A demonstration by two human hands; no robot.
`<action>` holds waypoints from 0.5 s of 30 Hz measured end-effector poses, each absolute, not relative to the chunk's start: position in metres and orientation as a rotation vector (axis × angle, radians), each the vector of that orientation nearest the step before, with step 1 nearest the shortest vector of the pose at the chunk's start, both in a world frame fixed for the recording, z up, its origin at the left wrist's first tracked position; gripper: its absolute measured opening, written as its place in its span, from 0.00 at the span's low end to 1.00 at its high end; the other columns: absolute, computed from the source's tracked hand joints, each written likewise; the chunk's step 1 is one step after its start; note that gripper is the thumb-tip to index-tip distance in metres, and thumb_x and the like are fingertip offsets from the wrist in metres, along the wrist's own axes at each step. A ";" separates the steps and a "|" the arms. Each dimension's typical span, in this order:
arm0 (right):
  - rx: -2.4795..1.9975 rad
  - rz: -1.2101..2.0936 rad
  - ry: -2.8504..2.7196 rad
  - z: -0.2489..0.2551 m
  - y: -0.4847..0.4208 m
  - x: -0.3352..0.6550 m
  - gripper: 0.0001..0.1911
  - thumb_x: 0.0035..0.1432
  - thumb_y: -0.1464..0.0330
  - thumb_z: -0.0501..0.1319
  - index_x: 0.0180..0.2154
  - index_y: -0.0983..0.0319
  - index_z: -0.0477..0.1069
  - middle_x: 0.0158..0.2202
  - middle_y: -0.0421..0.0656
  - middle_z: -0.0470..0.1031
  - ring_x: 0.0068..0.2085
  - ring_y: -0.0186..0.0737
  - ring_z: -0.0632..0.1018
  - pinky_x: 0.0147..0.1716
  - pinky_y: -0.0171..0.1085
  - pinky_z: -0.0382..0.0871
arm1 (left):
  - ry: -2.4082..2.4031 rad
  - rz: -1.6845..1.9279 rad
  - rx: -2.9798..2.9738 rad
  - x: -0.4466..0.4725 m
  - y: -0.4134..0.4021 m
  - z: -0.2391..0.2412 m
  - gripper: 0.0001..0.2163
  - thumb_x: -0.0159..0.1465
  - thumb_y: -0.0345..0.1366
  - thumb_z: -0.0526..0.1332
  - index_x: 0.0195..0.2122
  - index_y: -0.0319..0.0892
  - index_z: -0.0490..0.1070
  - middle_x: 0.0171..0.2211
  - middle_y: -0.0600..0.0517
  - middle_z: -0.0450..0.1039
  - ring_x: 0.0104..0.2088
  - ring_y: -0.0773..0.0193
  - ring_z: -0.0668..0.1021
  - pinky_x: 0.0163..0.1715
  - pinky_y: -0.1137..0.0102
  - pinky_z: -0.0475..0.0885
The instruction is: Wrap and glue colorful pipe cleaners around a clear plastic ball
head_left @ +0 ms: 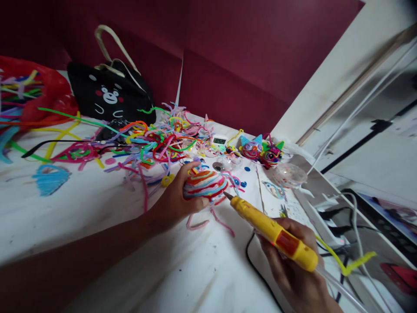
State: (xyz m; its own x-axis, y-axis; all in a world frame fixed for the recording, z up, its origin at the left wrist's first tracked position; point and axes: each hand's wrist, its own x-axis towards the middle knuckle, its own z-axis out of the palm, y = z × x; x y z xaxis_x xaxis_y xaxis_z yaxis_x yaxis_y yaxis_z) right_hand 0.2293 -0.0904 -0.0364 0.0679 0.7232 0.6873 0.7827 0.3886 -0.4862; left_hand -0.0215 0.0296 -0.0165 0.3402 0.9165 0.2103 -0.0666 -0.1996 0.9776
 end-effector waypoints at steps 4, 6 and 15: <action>-1.360 -0.182 -1.670 -0.034 -0.087 0.229 0.12 0.62 0.62 0.62 0.47 0.56 0.67 0.33 0.41 0.73 0.31 0.40 0.76 0.27 0.37 0.70 | 0.821 1.091 1.478 -0.022 0.030 -0.017 0.36 0.52 0.36 0.68 0.61 0.45 0.54 0.47 0.49 0.73 0.42 0.57 0.76 0.39 0.69 0.73; -1.381 -0.230 -1.690 -0.031 -0.086 0.230 0.11 0.63 0.64 0.61 0.46 0.56 0.67 0.33 0.41 0.73 0.31 0.40 0.76 0.27 0.37 0.69 | 0.819 1.106 1.479 -0.022 0.030 -0.017 0.36 0.52 0.37 0.68 0.61 0.45 0.54 0.47 0.49 0.73 0.43 0.56 0.77 0.40 0.68 0.72; -1.425 -0.416 -1.786 -0.020 -0.082 0.229 0.08 0.62 0.63 0.61 0.43 0.57 0.67 0.31 0.41 0.71 0.30 0.41 0.75 0.24 0.36 0.67 | 0.832 1.109 1.472 -0.022 0.030 -0.016 0.36 0.51 0.38 0.68 0.60 0.46 0.55 0.49 0.48 0.72 0.45 0.54 0.76 0.42 0.66 0.72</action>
